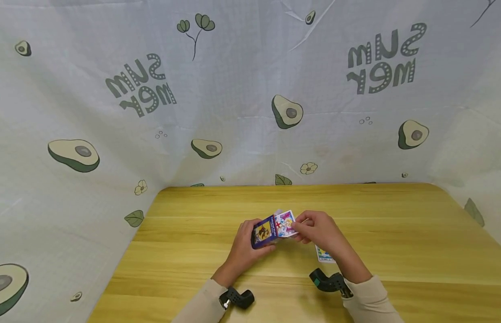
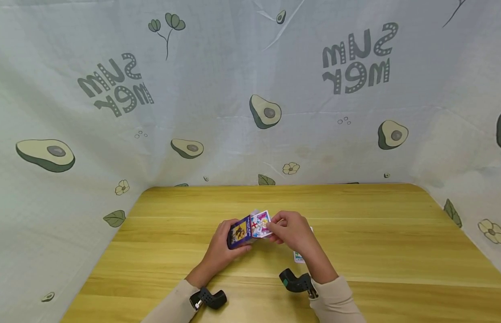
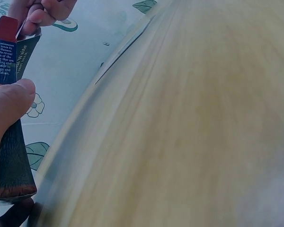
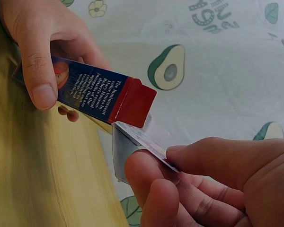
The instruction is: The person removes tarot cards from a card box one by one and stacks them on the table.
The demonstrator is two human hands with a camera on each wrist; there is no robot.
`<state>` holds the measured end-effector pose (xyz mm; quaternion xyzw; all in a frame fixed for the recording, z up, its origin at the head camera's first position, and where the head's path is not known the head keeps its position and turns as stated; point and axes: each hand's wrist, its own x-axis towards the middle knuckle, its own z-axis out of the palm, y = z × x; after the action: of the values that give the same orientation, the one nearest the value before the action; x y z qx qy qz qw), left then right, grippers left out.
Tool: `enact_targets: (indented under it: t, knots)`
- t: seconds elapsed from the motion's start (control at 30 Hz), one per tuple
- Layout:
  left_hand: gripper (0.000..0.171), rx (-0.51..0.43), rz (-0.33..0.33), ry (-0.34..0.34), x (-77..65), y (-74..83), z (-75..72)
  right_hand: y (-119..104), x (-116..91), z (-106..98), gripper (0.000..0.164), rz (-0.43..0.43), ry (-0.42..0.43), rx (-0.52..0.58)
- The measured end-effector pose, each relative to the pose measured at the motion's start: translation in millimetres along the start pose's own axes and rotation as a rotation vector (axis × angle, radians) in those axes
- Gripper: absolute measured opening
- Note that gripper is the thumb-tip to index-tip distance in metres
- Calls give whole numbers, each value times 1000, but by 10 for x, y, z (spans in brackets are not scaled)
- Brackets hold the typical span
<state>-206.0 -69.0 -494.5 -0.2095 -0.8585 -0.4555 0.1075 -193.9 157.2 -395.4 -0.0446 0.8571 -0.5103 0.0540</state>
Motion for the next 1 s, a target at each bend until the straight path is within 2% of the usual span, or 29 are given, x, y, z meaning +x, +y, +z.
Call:
enact_targets:
  t: [0.4, 0.67, 1.0]
  knots:
    - [72, 13, 11, 8, 0, -20, 16, 6, 3, -79, 23, -4, 0, 23]
    - [72, 14, 4, 8, 2, -15, 16, -2, 4, -147, 25, 29, 5, 65]
    - [72, 7, -8, 1, 2, -3, 10, 9, -2, -279, 29, 39, 28, 66]
